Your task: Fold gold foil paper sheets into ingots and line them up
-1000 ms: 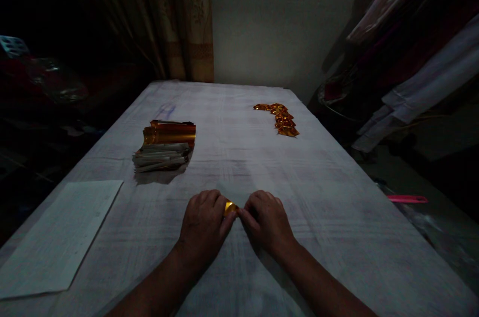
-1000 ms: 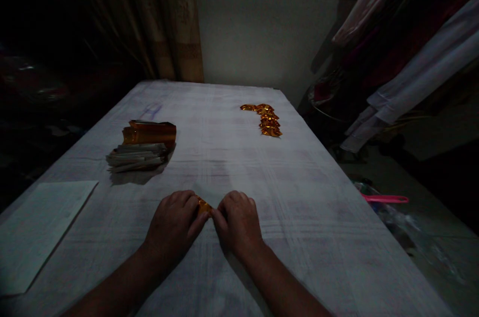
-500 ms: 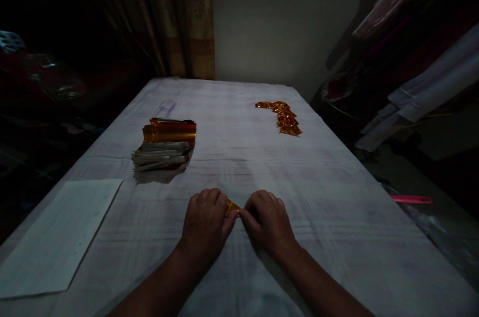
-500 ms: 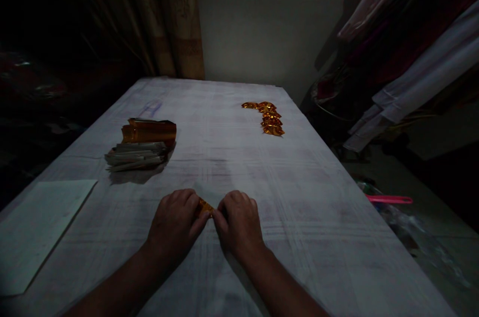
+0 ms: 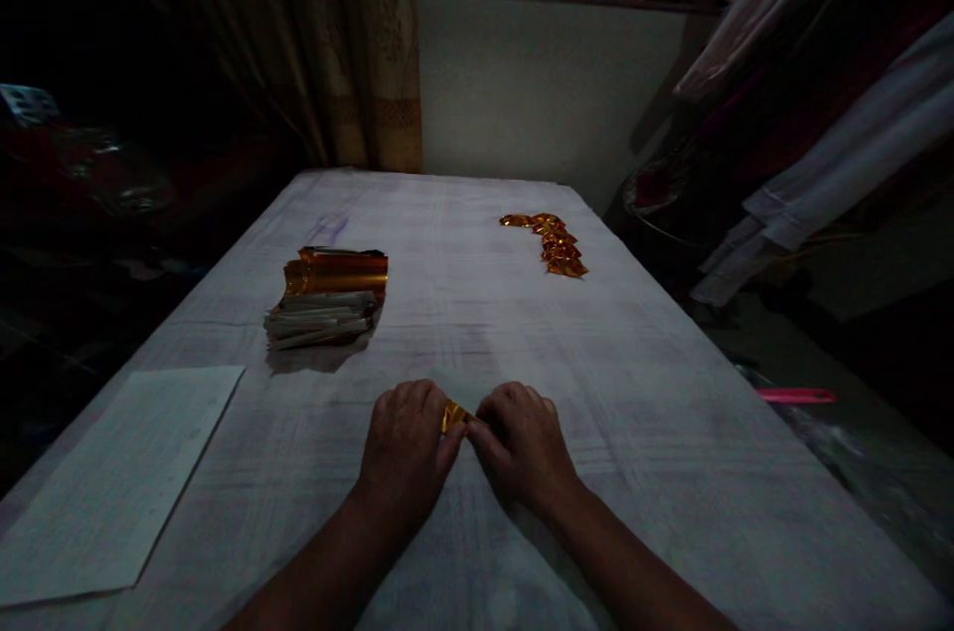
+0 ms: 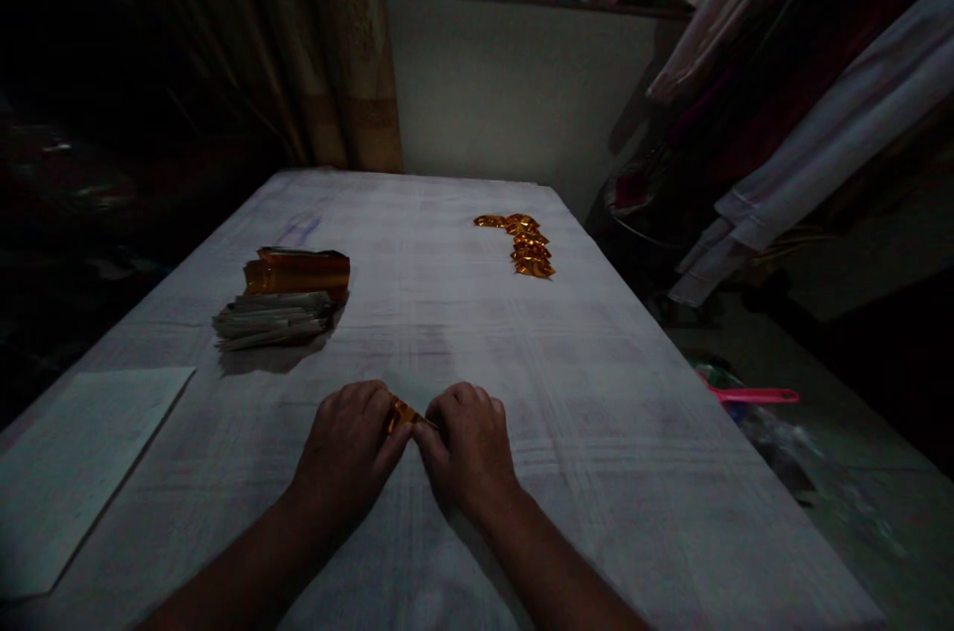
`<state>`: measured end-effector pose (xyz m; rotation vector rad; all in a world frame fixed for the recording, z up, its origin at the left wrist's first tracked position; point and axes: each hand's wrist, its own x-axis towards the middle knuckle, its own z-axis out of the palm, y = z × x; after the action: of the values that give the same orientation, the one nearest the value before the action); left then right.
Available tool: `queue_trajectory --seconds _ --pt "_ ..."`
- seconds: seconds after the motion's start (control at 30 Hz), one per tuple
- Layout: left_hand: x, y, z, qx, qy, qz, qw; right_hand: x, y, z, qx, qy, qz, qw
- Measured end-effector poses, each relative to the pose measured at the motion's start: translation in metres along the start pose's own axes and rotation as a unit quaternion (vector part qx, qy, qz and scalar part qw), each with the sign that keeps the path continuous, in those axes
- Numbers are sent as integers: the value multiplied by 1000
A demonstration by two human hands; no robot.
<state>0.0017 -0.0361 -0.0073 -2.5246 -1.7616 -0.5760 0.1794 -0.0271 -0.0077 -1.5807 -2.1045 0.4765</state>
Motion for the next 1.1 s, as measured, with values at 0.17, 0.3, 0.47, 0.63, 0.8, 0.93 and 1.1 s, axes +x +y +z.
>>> queue_trajectory --seconds 0.17,0.3,0.47,0.63,0.8,0.93,1.1 --pt "-1 -1 2 -7 1 -2 1000 2 1 1 7 -1 8 1000" --pt "-1 -1 1 -8 14 4 1000 4 11 1 35 -15 -1 999" --pt "0 1 -1 6 15 -1 1000 5 19 4 47 -13 -18 999" --pt "-1 1 2 9 33 3 999 2 13 7 17 21 -21 999" --pt "-2 -2 6 -7 73 8 997 1 8 7 8 27 -21 999" --pt "-2 -2 6 -25 61 -6 998 3 12 10 12 27 -19 999" --pt "-3 -1 7 -28 71 -17 997 2 12 10 -16 51 -39 998"
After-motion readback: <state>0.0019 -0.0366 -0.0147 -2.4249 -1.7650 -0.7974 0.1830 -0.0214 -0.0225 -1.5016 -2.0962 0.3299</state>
